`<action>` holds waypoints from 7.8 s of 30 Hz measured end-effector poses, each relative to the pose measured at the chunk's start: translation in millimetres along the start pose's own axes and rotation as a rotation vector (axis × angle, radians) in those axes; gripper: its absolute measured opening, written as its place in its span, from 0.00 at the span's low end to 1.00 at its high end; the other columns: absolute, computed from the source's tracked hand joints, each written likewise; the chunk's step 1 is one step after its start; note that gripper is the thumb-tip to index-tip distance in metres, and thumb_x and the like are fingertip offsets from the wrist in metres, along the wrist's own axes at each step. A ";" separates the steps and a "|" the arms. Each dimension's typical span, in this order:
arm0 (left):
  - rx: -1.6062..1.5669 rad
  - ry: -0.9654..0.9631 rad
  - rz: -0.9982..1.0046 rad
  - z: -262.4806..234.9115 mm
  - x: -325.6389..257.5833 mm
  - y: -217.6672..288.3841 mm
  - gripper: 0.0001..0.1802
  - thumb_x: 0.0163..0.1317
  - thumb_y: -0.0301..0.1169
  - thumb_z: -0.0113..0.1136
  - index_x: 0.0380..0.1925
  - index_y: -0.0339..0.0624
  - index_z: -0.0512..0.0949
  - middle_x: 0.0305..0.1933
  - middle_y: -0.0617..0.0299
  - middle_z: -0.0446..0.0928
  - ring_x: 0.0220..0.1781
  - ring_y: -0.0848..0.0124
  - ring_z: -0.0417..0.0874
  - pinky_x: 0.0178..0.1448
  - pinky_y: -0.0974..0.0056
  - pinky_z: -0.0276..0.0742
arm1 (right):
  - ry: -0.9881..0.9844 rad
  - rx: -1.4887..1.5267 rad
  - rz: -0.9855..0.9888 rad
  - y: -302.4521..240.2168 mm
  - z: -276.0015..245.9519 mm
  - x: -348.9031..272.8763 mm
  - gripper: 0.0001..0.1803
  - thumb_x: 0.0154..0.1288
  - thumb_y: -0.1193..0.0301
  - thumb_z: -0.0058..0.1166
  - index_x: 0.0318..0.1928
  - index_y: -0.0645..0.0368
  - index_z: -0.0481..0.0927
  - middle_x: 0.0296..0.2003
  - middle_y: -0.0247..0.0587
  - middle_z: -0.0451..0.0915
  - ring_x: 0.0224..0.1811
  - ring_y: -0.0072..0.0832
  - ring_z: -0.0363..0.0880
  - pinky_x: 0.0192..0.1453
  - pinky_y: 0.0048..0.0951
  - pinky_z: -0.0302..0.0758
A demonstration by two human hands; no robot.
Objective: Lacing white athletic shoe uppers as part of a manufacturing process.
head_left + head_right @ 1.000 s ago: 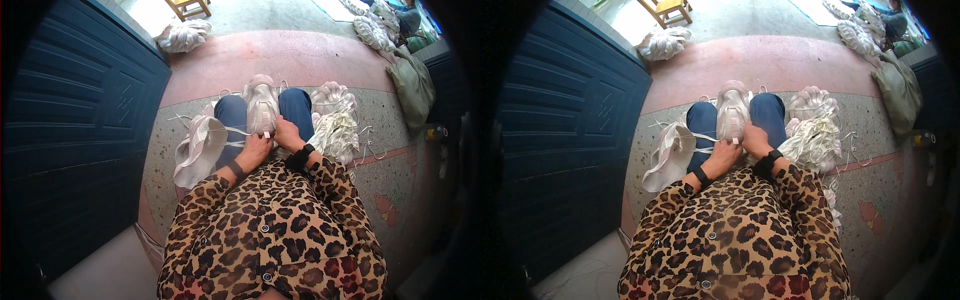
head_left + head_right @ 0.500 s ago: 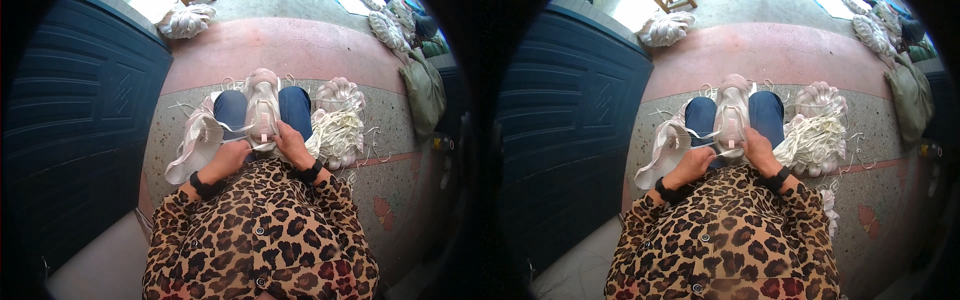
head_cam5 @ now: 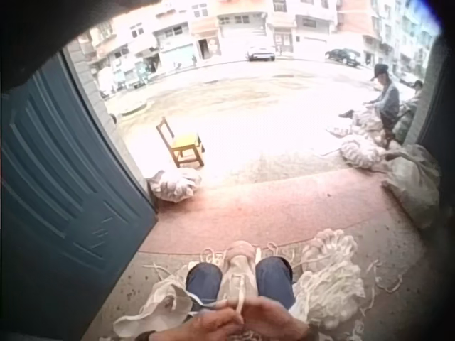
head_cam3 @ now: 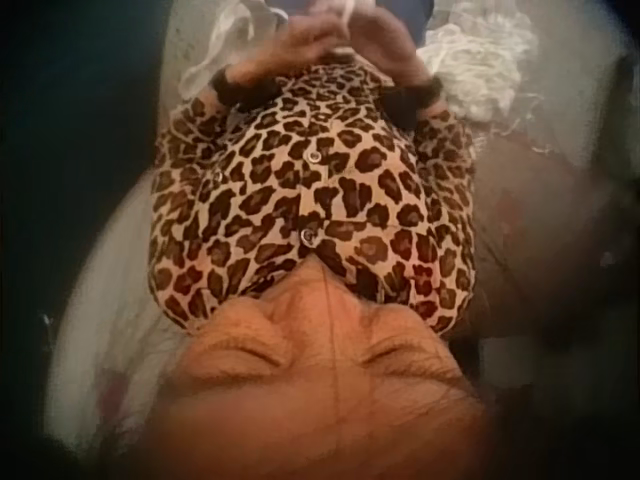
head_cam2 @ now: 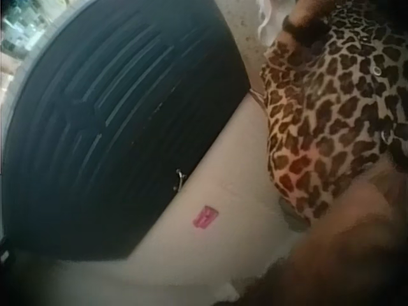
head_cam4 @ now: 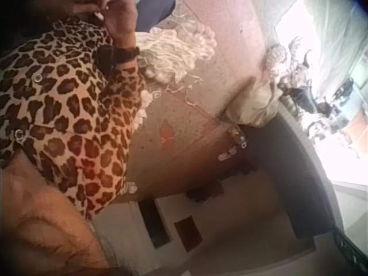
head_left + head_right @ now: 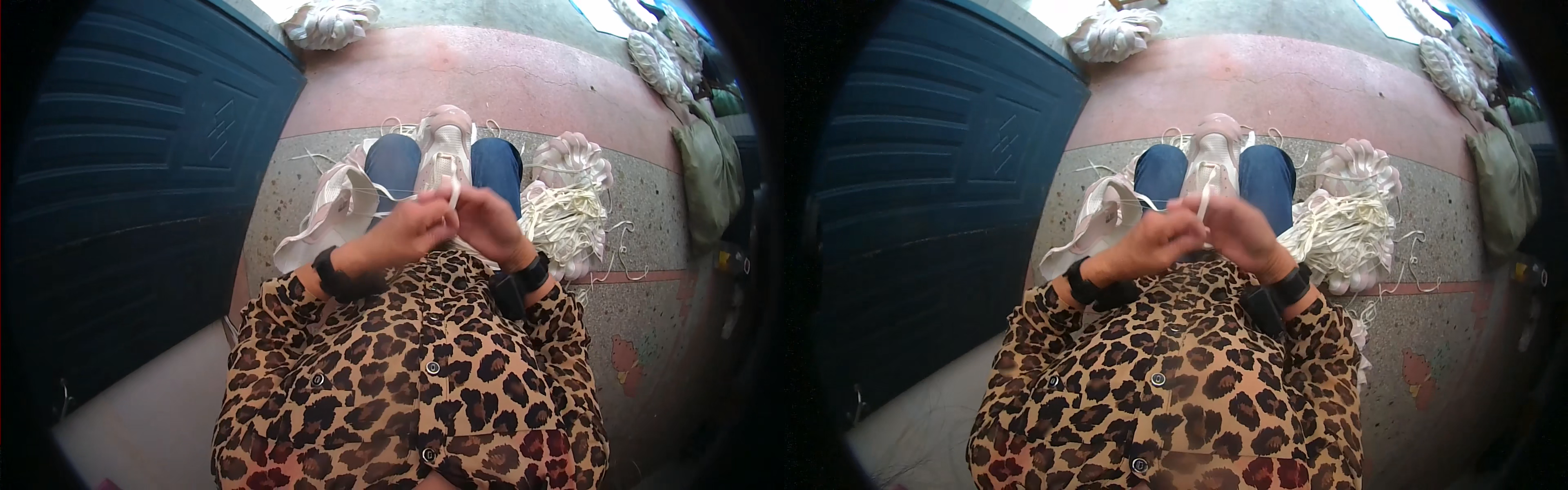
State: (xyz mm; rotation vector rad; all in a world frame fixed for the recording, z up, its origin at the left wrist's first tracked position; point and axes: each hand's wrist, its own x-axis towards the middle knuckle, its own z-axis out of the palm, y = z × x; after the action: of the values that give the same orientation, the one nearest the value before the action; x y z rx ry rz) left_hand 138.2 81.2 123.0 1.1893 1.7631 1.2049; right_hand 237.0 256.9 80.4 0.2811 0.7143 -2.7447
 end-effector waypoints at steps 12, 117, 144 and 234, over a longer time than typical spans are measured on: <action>0.184 -0.203 -0.492 -53.6 -33.5 -56.5 0.11 0.71 0.28 0.60 0.51 0.37 0.80 0.30 0.67 0.78 0.31 0.79 0.74 0.36 0.69 0.72 | 0.241 0.227 -0.250 -32.2 -50.3 21.2 0.15 0.82 0.62 0.43 0.39 0.57 0.76 0.32 0.37 0.81 0.41 0.32 0.82 0.61 0.43 0.78; 0.979 0.287 0.148 -18.6 107.4 -88.8 0.12 0.71 0.37 0.57 0.32 0.42 0.77 0.20 0.48 0.80 0.24 0.50 0.85 0.27 0.51 0.80 | 0.729 -1.820 -0.679 -22.7 -86.8 55.2 0.11 0.71 0.65 0.53 0.41 0.58 0.84 0.29 0.50 0.84 0.32 0.50 0.85 0.38 0.47 0.81; 0.716 0.134 -0.445 -112.6 225.7 -174.1 0.16 0.72 0.40 0.54 0.41 0.39 0.83 0.40 0.40 0.84 0.47 0.43 0.86 0.51 0.45 0.80 | 0.596 -1.961 -0.278 -33.0 -84.3 105.2 0.16 0.67 0.76 0.48 0.54 0.64 0.74 0.39 0.53 0.83 0.42 0.48 0.83 0.47 0.46 0.79; -0.505 0.460 -0.338 -117.3 142.1 -10.0 0.13 0.76 0.36 0.55 0.47 0.35 0.79 0.29 0.65 0.79 0.29 0.74 0.77 0.47 0.65 0.79 | 0.518 -0.532 -0.616 -155.1 -69.7 -100.8 0.13 0.75 0.71 0.52 0.55 0.61 0.81 0.29 0.31 0.77 0.28 0.17 0.76 0.36 0.23 0.78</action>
State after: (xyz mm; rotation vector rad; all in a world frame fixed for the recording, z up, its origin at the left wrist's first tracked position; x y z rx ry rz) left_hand -18.4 175.7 147.5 0.3222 1.7244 1.6636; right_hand 289.1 444.4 115.5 0.7645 1.8975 -2.8700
